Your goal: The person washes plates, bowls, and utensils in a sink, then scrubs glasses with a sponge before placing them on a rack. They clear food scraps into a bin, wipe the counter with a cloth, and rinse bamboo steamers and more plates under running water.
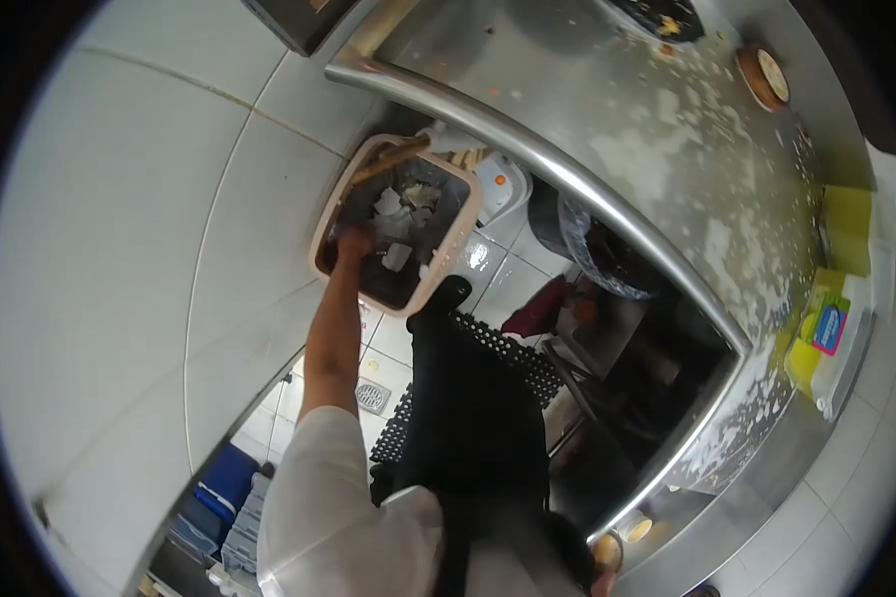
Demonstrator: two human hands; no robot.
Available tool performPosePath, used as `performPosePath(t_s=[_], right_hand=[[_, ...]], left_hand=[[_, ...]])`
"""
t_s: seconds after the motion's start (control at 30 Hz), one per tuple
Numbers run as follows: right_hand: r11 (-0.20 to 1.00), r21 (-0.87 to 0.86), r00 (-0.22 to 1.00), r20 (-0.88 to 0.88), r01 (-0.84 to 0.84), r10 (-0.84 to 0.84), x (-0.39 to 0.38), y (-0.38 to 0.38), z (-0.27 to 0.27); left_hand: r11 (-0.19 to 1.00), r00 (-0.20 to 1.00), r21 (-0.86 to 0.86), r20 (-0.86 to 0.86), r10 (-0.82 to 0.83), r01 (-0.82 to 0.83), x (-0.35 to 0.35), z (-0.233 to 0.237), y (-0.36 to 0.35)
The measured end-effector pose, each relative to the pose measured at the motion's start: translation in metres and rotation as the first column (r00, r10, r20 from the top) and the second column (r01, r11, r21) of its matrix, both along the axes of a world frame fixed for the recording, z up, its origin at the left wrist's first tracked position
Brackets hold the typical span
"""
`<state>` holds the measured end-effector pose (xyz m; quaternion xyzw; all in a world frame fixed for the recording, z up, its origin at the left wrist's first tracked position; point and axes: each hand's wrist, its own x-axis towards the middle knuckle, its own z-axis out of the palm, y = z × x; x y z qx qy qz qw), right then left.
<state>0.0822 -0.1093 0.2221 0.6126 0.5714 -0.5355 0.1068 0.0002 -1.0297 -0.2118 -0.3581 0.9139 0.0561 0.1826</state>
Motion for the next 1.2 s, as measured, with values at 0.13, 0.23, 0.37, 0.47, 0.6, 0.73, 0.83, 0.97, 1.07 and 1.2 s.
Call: performPosePath(t_s=[0.13, 0.23, 0.37, 0.47, 0.6, 0.73, 0.83, 0.97, 1.07, 1.2], right_hand=[[0.996, 0.081, 0.999, 0.037, -0.037, 0.034, -0.028, -0.039, 0.018], [0.989, 0.094, 0.993, 0.046, -0.116, 0.112, -0.055, -0.070, 0.019], [0.970, 0.080, 0.973, 0.046, -0.229, 0.226, -0.076, -0.092, 0.030], [0.948, -0.047, 0.949, -0.009, -0.314, 0.314, -0.081, -0.091, 0.038], [0.988, 0.093, 0.992, -0.017, -0.126, 0.128, -0.096, -0.142, 0.036], [0.975, 0.217, 0.997, 0.062, 0.036, -0.051, -0.091, -0.063, 0.014], [0.933, 0.303, 0.980, 0.014, -0.195, 0.201, -0.078, -0.078, 0.020], [0.968, 0.240, 0.990, 0.100, 0.070, -0.096, -0.090, -0.056, 0.012], [0.981, 0.185, 0.993, 0.104, -0.066, 0.048, -0.094, -0.069, 0.017], [0.978, 0.122, 0.983, 0.100, -0.168, 0.156, -0.095, -0.076, 0.023]], left_hand=[[0.934, 0.846, 0.310, -0.436, 0.306, -0.178, -0.035, -0.075, 0.013], [0.814, 0.748, 0.438, -0.371, 0.551, -0.382, -0.080, -0.092, 0.010], [0.822, 0.911, 0.455, -0.051, 0.408, -0.343, -0.081, -0.159, 0.011], [0.815, 0.940, 0.484, 0.272, 0.207, -0.320, -0.028, -0.144, 0.052], [0.809, 0.899, 0.504, 0.434, 0.066, -0.303, -0.002, -0.137, 0.061], [0.764, 0.917, 0.585, 0.398, 0.023, -0.273, -0.002, -0.132, 0.002], [0.793, 0.971, 0.564, 0.074, 0.230, -0.230, -0.020, -0.145, -0.037], [0.699, 0.791, 0.704, -0.354, 0.499, -0.127, -0.065, -0.110, -0.044], [0.777, 0.583, 0.616, -0.585, 0.564, -0.133, -0.103, -0.075, -0.031], [0.841, 0.847, 0.517, -0.365, 0.387, -0.162, -0.065, -0.112, 0.012]])
